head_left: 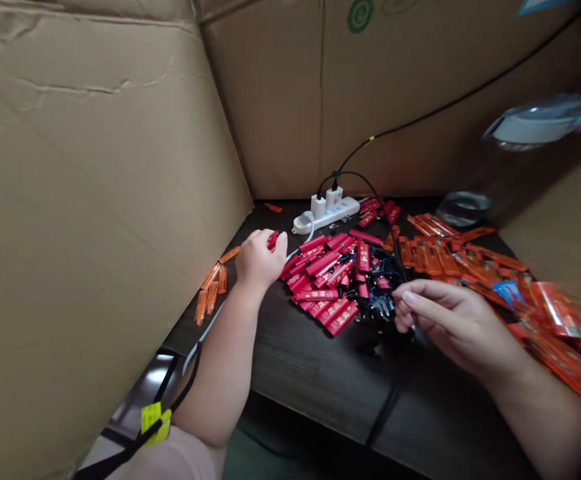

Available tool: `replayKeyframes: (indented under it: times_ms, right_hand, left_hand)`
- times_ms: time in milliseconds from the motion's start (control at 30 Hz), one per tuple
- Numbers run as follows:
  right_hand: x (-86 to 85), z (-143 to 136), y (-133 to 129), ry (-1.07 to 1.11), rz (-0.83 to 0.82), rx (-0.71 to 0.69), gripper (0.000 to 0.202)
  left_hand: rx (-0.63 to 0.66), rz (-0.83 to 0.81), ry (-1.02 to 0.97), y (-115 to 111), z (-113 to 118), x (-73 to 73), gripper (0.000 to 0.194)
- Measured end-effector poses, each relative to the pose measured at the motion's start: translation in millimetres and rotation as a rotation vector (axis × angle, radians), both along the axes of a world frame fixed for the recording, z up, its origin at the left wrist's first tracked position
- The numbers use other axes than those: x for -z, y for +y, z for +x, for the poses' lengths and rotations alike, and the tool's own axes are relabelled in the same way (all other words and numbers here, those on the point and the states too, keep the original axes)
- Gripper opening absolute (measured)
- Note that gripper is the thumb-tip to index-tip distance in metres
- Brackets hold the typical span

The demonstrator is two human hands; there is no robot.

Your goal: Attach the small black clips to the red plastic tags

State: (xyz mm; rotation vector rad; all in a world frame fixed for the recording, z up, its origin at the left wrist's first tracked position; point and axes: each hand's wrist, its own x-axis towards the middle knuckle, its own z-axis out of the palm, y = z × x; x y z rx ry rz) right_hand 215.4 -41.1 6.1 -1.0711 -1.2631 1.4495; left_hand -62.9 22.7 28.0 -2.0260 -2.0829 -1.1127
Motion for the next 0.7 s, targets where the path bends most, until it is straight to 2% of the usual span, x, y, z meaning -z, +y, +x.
replayKeyframes:
  times_ms: [67,167,233,333,533,633,700]
  right_hand:
    - [2.5,2,2,-0.098,0.053,0.017,0.026]
    - [4.3,3,4,-0.188,0.107,0.023,0.029]
    - [3.5,4,4,-0.215,0.129,0.027,0.031]
    - [1.4,4,4,-0.240,0.144,0.046,0.031]
    - [1.3,4,5,-0.294,0.158,0.099,0.032]
    - [2.2,4,6,-0.294,0.162,0.120,0.032]
    - [2.6,4,6,-0.292,0.159,0.116,0.031]
  left_hand:
    - [-0.111,-0.176,0.155,9,-6,4.3,0.031]
    - [-0.189,-0.396,0.233,19,-12,14.3,0.032]
    - [-0.215,-0.482,0.251,23,-14,19.5,0.034]
    - [-0.212,-0.526,0.304,25,-16,24.1,0.040]
    - [-0.222,-0.483,0.310,23,-19,25.3,0.048]
    - [-0.148,-0.269,0.270,18,-12,20.2,0.039]
    - [0.018,-0.082,0.224,8,-1,15.3,0.032]
